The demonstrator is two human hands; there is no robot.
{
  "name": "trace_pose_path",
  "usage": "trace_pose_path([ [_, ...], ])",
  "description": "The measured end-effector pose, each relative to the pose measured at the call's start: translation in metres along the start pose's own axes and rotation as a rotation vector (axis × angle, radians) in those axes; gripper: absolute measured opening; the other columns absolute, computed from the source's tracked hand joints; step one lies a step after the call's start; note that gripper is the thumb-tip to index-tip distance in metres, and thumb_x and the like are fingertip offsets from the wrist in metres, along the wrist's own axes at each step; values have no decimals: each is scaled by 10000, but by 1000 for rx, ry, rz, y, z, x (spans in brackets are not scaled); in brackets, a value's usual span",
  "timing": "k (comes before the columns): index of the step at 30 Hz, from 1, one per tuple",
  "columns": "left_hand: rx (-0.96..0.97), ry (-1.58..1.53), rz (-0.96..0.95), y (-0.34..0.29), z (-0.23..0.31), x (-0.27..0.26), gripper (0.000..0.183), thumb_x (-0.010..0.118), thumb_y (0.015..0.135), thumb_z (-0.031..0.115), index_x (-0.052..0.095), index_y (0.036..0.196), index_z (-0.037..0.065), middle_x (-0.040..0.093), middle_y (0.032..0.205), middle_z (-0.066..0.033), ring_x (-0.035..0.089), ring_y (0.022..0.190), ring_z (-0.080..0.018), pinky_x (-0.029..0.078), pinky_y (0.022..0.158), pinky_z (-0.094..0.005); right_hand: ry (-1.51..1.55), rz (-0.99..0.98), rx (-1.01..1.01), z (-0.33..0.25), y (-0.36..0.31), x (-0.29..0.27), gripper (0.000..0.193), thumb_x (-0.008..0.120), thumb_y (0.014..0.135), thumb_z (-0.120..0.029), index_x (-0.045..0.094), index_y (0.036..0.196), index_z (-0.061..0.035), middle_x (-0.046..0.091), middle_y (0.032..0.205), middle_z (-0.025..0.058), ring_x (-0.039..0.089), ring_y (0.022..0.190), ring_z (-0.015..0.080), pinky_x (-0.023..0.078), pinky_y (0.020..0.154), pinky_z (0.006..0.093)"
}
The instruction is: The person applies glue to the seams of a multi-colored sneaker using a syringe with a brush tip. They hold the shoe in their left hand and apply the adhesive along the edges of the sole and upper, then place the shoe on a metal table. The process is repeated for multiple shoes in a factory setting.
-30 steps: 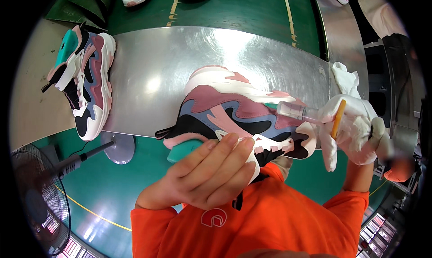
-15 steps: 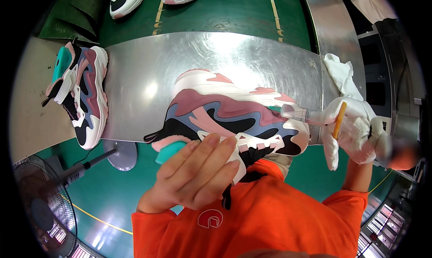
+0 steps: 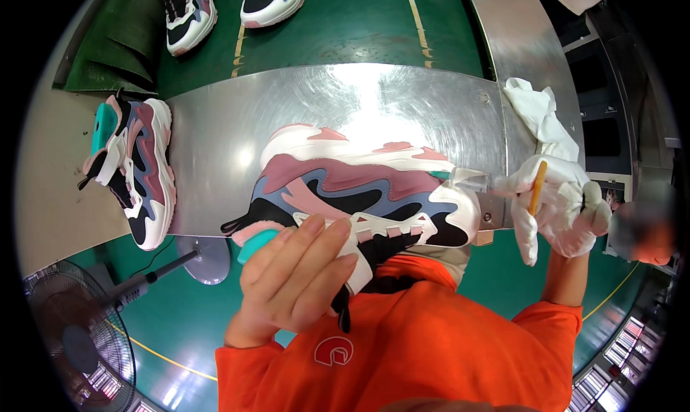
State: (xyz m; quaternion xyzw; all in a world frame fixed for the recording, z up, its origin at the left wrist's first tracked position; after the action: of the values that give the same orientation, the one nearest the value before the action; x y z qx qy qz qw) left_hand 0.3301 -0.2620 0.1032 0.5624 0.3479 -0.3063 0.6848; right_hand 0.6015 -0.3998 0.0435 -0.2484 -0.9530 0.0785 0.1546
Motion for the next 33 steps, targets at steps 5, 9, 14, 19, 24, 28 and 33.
trace_pose_path([
  [5,2,-19,28,2,1,0,68,603,874,122,644,926,138,711,1105,-51,640,1077,-226,490,896,-324,92,26,3,9,-7,-8,1040,732,591,-741,494,1075,149,608,1069,362,588,442,280,509,381,330],
  [9,-15,-8,24,2,2,2,86,604,874,123,641,951,132,711,1096,-54,629,1091,-230,494,879,-327,193,-161,30,6,-6,23,1055,757,583,-704,481,1109,168,607,1003,330,601,500,284,516,414,338],
  [14,1,48,42,1,15,4,111,601,888,124,619,997,133,715,1081,-54,625,1094,-228,491,860,-321,309,-254,104,11,-13,31,1134,805,501,-666,467,1161,192,610,796,243,619,549,282,515,431,325],
  [19,-23,160,60,-3,38,15,112,599,907,112,597,1018,122,719,1068,-57,623,1088,-234,492,842,-308,379,-189,60,19,-18,13,1147,818,512,-664,454,1184,192,608,801,247,618,536,274,527,434,319],
  [24,-37,219,100,-3,54,19,170,672,872,160,597,1013,100,719,1044,-89,649,977,-252,481,825,-300,470,-244,-40,29,-31,-6,1145,801,553,-670,439,1189,211,600,800,255,618,538,287,546,453,335],
  [28,-35,305,72,3,65,23,221,702,855,227,600,996,89,717,1026,-103,651,959,-251,478,798,-298,578,-221,-126,36,-35,-11,1050,806,599,-577,443,1181,218,597,814,267,619,544,304,549,459,344],
  [33,-30,352,88,9,77,28,326,719,846,329,596,1008,74,715,1008,-108,646,899,-239,475,786,-296,721,-199,-229,45,-48,-24,991,799,614,-522,452,1179,215,592,835,271,619,561,318,547,462,354],
])
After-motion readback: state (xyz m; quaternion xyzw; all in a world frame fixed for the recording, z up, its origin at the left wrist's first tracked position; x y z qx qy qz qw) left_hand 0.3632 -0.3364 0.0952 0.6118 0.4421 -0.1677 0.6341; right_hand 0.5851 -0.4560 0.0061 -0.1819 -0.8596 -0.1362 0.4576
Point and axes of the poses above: each hand's wrist, its own y-axis towards the middle knuckle, its own x-axis out of the palm, z = x × y, the point moved 10 cm from there along y, towards the middle knuckle
